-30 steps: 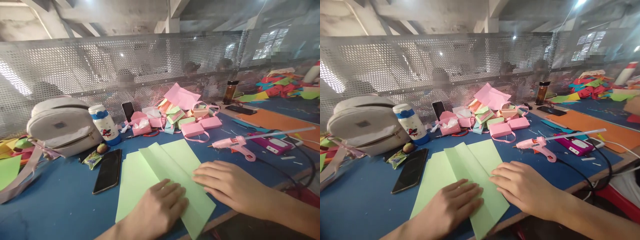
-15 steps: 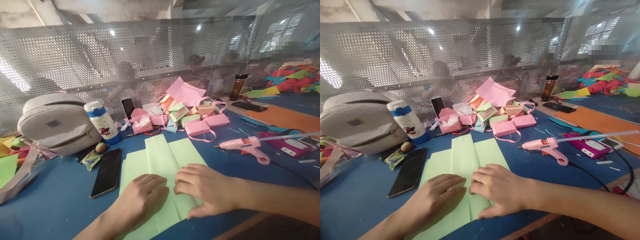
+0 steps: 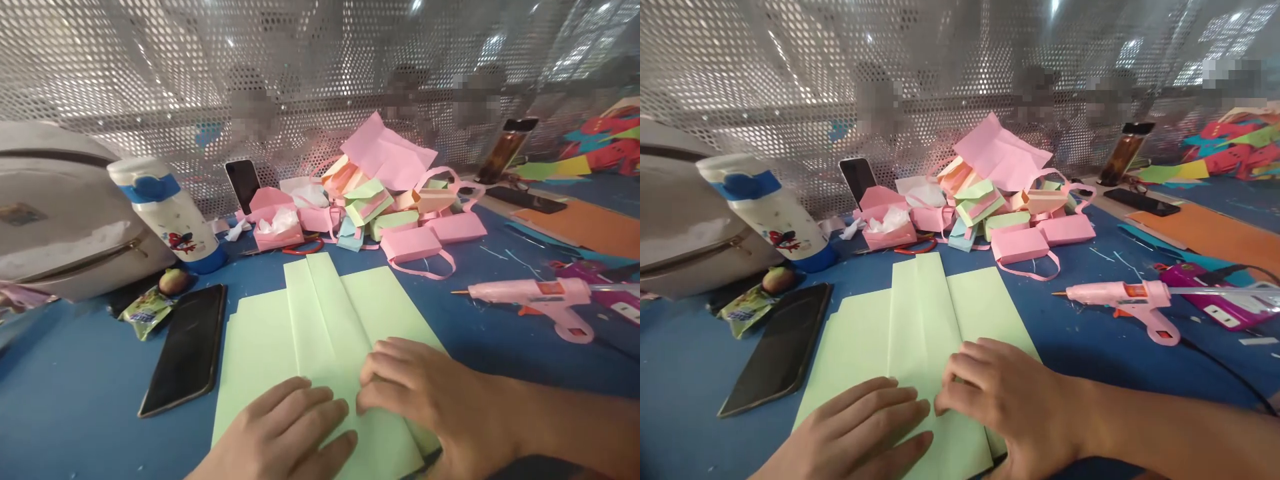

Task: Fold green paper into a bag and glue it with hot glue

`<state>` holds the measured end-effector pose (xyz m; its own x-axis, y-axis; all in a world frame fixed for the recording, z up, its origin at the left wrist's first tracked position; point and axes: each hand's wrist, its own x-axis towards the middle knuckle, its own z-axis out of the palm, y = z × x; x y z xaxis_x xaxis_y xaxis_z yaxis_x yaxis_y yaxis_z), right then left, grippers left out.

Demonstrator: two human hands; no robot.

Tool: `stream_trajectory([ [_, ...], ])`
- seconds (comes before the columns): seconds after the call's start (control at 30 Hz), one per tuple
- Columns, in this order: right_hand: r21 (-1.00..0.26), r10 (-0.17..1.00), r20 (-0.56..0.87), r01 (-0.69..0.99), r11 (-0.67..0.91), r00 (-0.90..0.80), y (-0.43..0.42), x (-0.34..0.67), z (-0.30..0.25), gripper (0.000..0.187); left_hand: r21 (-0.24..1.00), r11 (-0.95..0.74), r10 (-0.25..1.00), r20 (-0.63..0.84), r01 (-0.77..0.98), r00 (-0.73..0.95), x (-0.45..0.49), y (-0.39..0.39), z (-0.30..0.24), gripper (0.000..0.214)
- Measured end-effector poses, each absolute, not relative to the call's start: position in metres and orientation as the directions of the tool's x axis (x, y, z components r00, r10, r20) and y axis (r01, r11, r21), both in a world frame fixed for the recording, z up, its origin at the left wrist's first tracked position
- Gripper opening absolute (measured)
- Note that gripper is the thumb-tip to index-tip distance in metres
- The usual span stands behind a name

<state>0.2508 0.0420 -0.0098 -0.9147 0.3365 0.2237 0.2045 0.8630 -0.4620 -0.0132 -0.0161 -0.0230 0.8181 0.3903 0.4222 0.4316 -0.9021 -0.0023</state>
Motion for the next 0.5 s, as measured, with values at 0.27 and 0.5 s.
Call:
stream_trajectory([
  [0.27, -0.44, 0.338, 0.203, 0.223, 0.87, -0.919, 0.0419, 0.2536, -0.0096, 0.05, -0.026, -0.894, 0.393, 0.432, 0.447, 0.811, -0.0122, -0.0167, -0.0262, 0.038],
  [0.5, -0.429, 0.302, 0.168, 0.206, 0.879, -0.938, 0.0433, 0.2529, -0.0077, 0.054, -0.078, -0.877, 0.399, 0.433, 0.474, 0.809, -0.0132, -0.0169, -0.0298, 0.033],
])
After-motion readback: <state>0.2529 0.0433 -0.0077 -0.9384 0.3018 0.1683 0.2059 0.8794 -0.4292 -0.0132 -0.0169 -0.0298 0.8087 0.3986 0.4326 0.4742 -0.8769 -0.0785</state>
